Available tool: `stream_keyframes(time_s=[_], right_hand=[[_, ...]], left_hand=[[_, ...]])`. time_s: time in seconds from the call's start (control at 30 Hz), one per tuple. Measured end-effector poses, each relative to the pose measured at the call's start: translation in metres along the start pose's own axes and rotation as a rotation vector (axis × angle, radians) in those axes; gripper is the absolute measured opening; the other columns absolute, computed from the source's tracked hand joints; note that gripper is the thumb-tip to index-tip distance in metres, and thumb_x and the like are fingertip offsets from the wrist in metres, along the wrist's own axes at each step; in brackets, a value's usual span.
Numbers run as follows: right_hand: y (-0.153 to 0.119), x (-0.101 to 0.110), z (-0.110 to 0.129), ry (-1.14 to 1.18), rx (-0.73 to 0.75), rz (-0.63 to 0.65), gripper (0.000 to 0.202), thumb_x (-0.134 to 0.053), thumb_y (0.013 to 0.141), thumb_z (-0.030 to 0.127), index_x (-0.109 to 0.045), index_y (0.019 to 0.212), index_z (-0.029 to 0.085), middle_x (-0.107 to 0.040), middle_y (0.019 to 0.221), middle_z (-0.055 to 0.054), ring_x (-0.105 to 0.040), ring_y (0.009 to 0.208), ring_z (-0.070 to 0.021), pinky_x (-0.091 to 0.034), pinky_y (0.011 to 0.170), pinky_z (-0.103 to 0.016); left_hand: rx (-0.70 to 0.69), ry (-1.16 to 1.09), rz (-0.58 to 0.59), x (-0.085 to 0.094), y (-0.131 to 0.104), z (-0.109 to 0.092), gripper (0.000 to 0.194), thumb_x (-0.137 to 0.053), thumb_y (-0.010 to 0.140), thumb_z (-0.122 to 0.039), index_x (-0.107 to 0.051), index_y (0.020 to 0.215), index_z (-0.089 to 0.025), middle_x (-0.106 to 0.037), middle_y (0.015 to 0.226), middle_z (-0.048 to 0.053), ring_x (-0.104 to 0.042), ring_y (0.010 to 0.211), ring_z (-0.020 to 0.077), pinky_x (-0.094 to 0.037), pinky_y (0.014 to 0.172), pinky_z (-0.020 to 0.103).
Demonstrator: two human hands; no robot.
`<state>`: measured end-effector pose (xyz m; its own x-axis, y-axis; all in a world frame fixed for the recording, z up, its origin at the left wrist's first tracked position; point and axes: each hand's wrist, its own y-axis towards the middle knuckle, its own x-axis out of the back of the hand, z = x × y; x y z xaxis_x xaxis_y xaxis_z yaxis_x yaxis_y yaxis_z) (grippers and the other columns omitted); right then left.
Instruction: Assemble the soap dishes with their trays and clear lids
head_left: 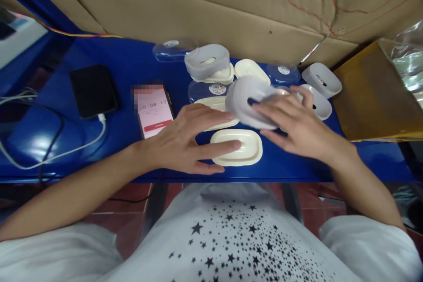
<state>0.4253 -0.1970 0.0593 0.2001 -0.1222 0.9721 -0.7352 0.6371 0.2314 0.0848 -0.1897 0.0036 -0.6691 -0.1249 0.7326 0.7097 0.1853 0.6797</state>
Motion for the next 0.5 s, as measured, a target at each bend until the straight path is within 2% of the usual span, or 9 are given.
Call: stream_keyframes(time_s=[0.1, 0.23, 0.37, 0.5], right_hand=[[-0.027, -0.020, 0.025, 0.145, 0.116, 0.048, 0.057, -0.059, 0.111, 0.026, -0.049, 0.168, 0.024, -0.075, 0.143, -0.011, -0.066, 0.135, -0.0289, -0.031, 0.129, -0.058], [-0.033, -0.041, 0.033, 0.225, 0.193, 0.025, 0.055, -0.064, 0.111, 0.031, -0.054, 0.164, 0.021, -0.078, 0.135, -0.010, -0.067, 0.128, -0.0280, -0.034, 0.126, -0.053], [-0.032, -0.048, 0.036, 0.245, 0.236, 0.001, 0.049, -0.062, 0.112, 0.030, -0.057, 0.161, 0.023, -0.079, 0.134, -0.009, -0.067, 0.126, -0.0265, -0.034, 0.124, -0.053], [-0.034, -0.053, 0.044, 0.167, 0.277, 0.027, 0.051, -0.062, 0.114, 0.046, -0.060, 0.159, 0.024, -0.080, 0.133, -0.009, -0.066, 0.128, -0.0276, -0.036, 0.123, -0.053]], left_hand=[[-0.044, 0.013, 0.119, -0.004, -0.002, -0.003, 0.054, -0.078, 0.105, -0.053, -0.063, 0.154, -0.035, -0.065, 0.158, 0.014, -0.066, 0.142, 0.0305, -0.054, 0.122, 0.050], [0.012, 0.018, 0.304, -0.006, -0.001, -0.003, 0.047, -0.070, 0.109, -0.061, -0.069, 0.144, -0.030, -0.076, 0.145, 0.011, -0.072, 0.133, 0.0285, -0.057, 0.115, 0.046], [0.032, -0.049, 0.344, -0.004, 0.001, 0.000, 0.042, -0.070, 0.108, -0.060, -0.075, 0.128, -0.024, -0.080, 0.132, 0.011, -0.076, 0.121, 0.0278, -0.059, 0.106, 0.042], [-0.001, -0.031, 0.470, -0.006, 0.002, -0.006, 0.036, -0.067, 0.111, -0.058, -0.075, 0.121, -0.025, -0.080, 0.128, 0.008, -0.075, 0.118, 0.0262, -0.057, 0.102, 0.039]])
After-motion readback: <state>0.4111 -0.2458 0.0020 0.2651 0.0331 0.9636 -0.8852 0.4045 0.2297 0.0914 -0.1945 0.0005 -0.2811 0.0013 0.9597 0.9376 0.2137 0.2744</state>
